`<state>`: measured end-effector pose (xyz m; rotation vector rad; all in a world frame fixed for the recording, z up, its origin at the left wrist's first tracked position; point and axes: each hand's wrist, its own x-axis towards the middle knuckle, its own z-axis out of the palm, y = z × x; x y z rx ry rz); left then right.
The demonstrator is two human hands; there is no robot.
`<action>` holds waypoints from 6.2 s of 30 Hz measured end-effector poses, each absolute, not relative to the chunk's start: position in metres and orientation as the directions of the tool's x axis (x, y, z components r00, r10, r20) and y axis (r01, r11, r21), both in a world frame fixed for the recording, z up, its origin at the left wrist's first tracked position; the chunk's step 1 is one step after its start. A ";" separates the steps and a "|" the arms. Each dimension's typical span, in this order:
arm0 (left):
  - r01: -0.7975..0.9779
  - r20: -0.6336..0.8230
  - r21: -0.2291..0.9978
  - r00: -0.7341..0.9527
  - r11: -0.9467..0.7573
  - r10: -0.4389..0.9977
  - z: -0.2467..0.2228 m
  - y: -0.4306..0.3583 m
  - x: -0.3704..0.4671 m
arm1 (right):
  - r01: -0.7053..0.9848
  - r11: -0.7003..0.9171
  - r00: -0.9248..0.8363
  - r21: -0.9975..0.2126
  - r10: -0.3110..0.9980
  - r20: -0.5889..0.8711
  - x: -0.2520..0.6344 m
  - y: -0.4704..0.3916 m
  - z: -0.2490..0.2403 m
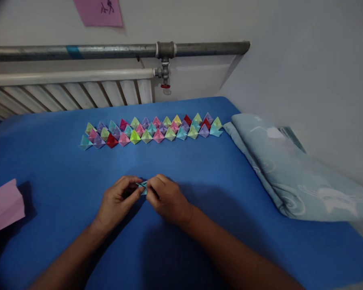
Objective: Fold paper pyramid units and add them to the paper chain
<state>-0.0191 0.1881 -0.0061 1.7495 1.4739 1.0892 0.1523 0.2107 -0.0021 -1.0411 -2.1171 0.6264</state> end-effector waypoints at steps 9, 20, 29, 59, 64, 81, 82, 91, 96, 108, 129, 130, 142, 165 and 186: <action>0.435 0.148 0.891 -0.001 -0.133 0.989 -0.004 0.189 -0.016 | 0.468 0.581 -0.444 -0.666 0.806 0.392 0.152 0.209 0.000; 0.204 -0.065 0.976 -0.088 0.082 0.994 -0.011 0.191 -0.016 | 0.447 0.652 -0.514 -0.613 0.748 0.420 0.152 0.207 0.002; 0.112 -0.136 0.983 -0.096 0.147 0.986 -0.004 0.194 -0.019 | 0.399 0.827 -0.699 -0.396 0.554 0.453 0.157 0.206 0.005; 0.370 0.012 0.927 0.126 -0.058 0.992 -0.006 0.185 -0.016 | 0.593 0.325 -0.442 -0.736 0.896 0.040 0.150 0.215 0.006; 0.357 -0.063 0.934 0.119 0.016 0.991 -0.006 0.185 -0.017 | 0.588 0.330 -0.449 -0.739 0.892 0.041 0.149 0.215 0.004; -0.001 -0.184 0.983 -0.134 0.186 0.974 0.001 0.189 -0.012 | 0.466 0.486 -0.440 -0.739 0.852 0.283 0.146 0.194 -0.003; -0.020 -0.202 0.979 -0.132 0.201 0.970 0.002 0.189 -0.012 | 0.478 0.491 -0.445 -0.728 0.850 0.281 0.145 0.195 -0.003; 0.003 -0.293 0.955 -0.138 0.296 0.946 0.009 0.189 -0.012 | 0.493 0.388 -0.363 -0.779 0.905 0.221 0.152 0.210 0.000; 0.098 -0.228 0.964 -0.163 0.246 0.960 0.011 0.188 -0.012 | 0.508 0.448 -0.418 -0.736 0.875 0.244 0.155 0.213 0.001; 0.394 0.047 0.917 0.059 -0.066 0.997 0.007 0.187 -0.026 | 0.367 0.613 -0.669 -0.699 0.697 0.260 0.164 0.219 0.004; 0.457 0.014 0.890 -0.032 0.002 0.999 0.000 0.180 -0.011 | 0.634 0.305 -0.407 -0.711 0.913 0.029 0.144 0.210 0.010; 0.480 0.035 0.877 -0.031 -0.016 0.999 0.000 0.180 -0.010 | 0.645 0.310 -0.412 -0.699 0.911 0.024 0.143 0.209 0.010; 0.469 -0.037 0.882 -0.018 0.041 0.999 0.000 0.183 -0.016 | 0.595 0.304 -0.423 -0.744 0.906 0.032 0.140 0.208 0.004; 0.427 -0.037 0.903 -0.046 0.053 0.998 -0.001 0.183 -0.013 | 0.577 0.328 -0.433 -0.748 0.899 0.060 0.140 0.209 0.001; 0.803 0.089 0.570 0.149 -0.173 0.985 0.001 0.193 -0.020 | 0.781 0.268 -0.347 -0.563 0.937 -0.034 0.143 0.218 0.013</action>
